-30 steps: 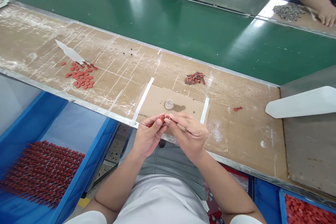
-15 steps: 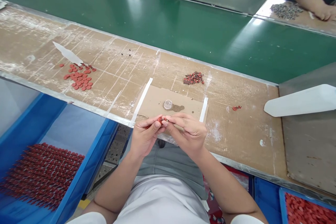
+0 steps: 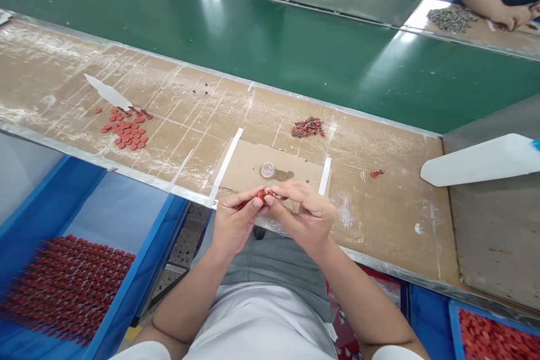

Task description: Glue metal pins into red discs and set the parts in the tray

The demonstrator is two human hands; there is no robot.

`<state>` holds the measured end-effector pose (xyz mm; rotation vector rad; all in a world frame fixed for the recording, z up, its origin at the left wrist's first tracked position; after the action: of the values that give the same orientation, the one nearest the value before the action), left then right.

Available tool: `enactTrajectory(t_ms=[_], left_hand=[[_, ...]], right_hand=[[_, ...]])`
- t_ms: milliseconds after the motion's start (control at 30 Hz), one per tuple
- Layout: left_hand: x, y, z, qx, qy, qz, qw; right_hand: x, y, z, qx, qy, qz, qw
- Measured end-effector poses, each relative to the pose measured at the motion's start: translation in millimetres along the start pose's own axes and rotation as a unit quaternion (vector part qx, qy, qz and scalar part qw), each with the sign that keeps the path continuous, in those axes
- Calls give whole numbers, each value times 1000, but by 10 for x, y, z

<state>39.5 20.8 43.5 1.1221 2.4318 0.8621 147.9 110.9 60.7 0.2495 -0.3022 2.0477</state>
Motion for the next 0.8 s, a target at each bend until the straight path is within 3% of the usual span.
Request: enactTrajectory(t_ms=[433,800], left_hand=[[-3,14,0,4,-6,-32,999],[12,25,-28,-4,-10,-36,999]], right_hand=[[-34,17,-58,11,34,-9,999],[-30,32,-81,3,24,-10,1000]])
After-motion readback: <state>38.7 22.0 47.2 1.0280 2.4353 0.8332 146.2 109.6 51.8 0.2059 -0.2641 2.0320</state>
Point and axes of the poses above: each hand's wrist, its own x-axis towards the middle knuckle, its own y-axis out of the palm, z = x × y, the point moved 1 cm from there along x, towards the middle knuckle, and after that the axes turned 14 degrees about y, right-handed, at the moved point
